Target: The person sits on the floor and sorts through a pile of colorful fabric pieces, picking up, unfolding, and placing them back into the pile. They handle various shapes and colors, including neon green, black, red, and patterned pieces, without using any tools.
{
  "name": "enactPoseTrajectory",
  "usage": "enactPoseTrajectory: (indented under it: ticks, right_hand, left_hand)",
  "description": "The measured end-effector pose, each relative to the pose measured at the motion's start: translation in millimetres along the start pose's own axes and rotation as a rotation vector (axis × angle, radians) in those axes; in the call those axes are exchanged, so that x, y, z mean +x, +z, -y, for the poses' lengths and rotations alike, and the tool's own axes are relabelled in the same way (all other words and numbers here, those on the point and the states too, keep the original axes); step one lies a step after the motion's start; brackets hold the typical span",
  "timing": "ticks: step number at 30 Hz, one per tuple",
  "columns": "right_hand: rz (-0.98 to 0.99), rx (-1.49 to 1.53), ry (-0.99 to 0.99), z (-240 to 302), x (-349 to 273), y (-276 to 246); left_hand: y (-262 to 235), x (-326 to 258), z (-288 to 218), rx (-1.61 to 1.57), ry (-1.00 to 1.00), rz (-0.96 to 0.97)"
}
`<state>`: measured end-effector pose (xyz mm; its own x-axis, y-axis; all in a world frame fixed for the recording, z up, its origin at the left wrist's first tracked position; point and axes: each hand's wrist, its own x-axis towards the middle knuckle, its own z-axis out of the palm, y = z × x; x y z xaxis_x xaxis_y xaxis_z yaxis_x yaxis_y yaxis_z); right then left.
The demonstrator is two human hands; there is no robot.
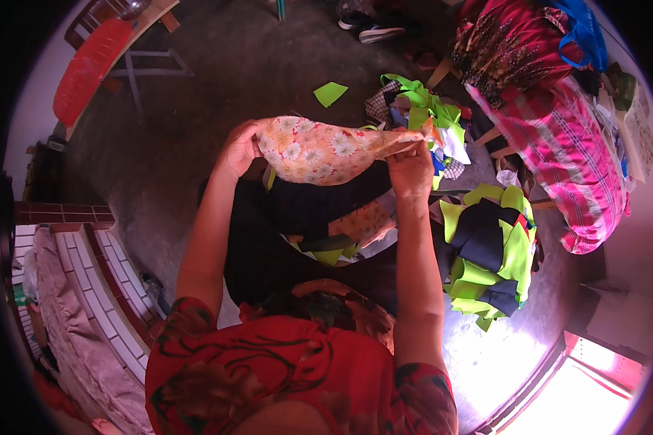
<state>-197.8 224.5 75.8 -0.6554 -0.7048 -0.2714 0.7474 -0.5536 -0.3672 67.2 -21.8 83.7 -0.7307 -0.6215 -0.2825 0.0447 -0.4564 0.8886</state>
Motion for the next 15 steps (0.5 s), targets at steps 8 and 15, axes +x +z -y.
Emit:
enactPoseTrajectory:
  ticks: [8, 15]
  right_hand:
    - [-0.026, -0.384, 0.139, -34, 33, -102]
    - [-0.233, -0.590, 0.018, -44, 28, -104]
  left_hand:
    - [3, 35, 60, 0.338, -0.224, -0.369]
    - [-15, 44, 98, 0.809, 0.106, -0.247]
